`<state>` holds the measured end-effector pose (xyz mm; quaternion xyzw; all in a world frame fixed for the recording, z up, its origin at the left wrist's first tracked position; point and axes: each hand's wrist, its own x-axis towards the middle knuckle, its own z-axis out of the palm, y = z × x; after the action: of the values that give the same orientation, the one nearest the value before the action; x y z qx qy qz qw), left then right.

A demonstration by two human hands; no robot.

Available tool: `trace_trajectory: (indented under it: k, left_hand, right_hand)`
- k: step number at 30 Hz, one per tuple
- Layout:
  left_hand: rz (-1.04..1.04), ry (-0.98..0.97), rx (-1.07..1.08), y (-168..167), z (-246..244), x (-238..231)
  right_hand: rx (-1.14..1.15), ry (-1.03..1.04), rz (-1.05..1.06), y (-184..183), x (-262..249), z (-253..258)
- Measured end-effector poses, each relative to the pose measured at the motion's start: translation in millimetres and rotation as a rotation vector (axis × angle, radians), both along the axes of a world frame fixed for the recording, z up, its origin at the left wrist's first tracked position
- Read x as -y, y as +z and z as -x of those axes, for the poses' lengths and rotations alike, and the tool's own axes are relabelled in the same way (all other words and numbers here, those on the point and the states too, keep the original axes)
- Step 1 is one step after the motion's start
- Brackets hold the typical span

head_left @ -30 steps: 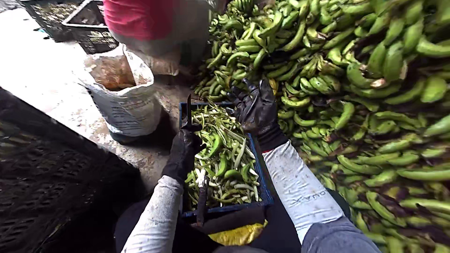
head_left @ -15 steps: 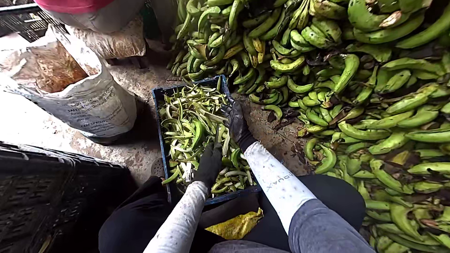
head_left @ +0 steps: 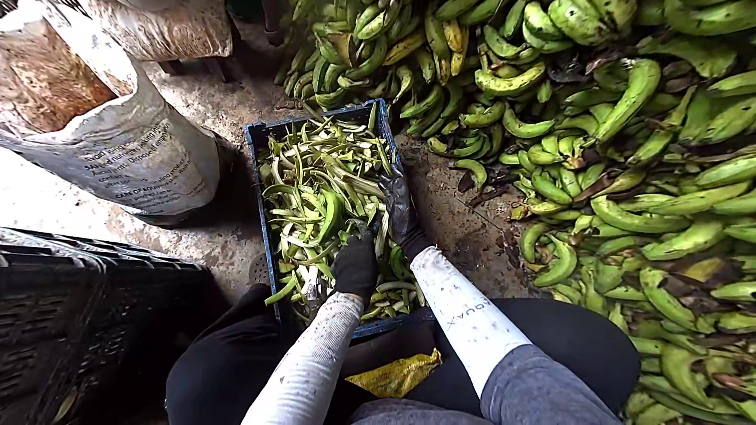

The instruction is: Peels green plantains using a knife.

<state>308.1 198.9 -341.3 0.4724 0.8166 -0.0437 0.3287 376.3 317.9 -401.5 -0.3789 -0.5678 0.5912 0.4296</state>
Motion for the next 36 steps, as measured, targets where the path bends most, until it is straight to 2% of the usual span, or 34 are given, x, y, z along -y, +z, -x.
trace_trajectory:
  k: [4,8,13,18,24,30,36]
  left_hand:
    - [0.005,-0.057,-0.024,-4,-2,3]
    - [0.022,-0.062,-0.025,-3,-2,3]
    - [0.033,-0.061,-0.029,-2,-1,3]
    - [0.013,-0.050,-0.014,4,3,6]
    - [-0.043,-0.075,-0.105,43,28,18]
    - [-0.148,-0.119,-0.273,82,73,28]
    - [-0.136,-0.131,-0.479,82,111,29]
  right_hand:
    - [-0.103,-0.049,0.012,-9,-4,-2]
    - [-0.157,-0.090,0.011,4,-12,-9]
    - [-0.271,-0.135,0.113,50,-16,-21]
    - [-0.454,-0.177,0.049,86,-18,-35]
    - [-0.549,-0.197,0.096,117,-14,-52]
    - [-0.471,-0.152,0.072,124,4,-53]
    - [-0.224,-0.129,0.099,107,18,-47]
